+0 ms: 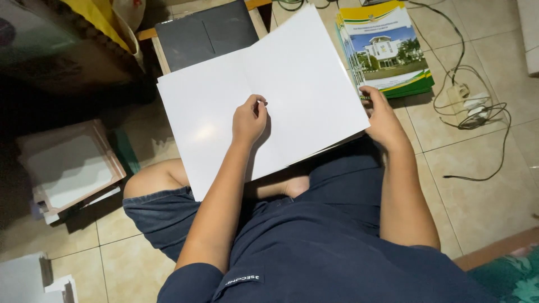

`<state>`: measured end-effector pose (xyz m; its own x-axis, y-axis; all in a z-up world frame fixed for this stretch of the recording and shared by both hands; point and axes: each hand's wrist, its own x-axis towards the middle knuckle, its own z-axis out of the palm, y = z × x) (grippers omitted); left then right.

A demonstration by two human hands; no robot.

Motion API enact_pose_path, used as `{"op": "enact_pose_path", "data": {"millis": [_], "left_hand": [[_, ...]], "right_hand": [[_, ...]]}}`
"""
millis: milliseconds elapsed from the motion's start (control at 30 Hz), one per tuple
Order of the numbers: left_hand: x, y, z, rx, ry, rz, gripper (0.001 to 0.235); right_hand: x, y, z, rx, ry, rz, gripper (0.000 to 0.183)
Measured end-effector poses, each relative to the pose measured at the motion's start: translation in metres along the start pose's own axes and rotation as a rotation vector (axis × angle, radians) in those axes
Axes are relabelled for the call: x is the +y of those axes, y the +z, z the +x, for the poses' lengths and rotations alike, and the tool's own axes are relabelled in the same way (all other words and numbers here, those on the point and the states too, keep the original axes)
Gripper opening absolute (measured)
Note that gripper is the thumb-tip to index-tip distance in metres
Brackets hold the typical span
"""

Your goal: Folding printed paper covers and smoothing the creases manually.

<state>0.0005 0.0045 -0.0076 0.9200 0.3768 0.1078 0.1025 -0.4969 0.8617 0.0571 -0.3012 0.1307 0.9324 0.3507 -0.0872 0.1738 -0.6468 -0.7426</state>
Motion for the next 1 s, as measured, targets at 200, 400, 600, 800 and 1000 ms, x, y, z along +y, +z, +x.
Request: {"op": "enact_pose_path", "data": {"millis": [200, 400, 600, 800, 1000], "left_hand": [[0.006, -0.001, 0.0, 0.001, -0.019, -0.016, 0.017], [0.005, -0.004, -0.001, -0.024, 0.012, -0.046, 0.018], [0.039, -0.025, -0.028, -0.095, 0.019, -0.184, 0.02], [0.03, -0.044, -0.033, -0.075, -0.033, -0.398, 0.023], [-0.064, -0.072, -0.03, -0.057, -0.382, -0.832, 0.069]], "right_hand": [[0.056, 0.027, 0.013, 0.136, 0.204, 0.564, 0.039], [0.098, 0.034, 0.044, -0.03, 0.318, 0.675, 0.026], [0.07, 0.007, 0.048, 0.105, 0.174, 0.384, 0.012], [-0.034, -0.02, 0.006, -0.06, -0.227, 0.277, 0.013], [-0.074, 0.032, 0.0, -0.492, -0.44, 0.412, 0.04]]}}
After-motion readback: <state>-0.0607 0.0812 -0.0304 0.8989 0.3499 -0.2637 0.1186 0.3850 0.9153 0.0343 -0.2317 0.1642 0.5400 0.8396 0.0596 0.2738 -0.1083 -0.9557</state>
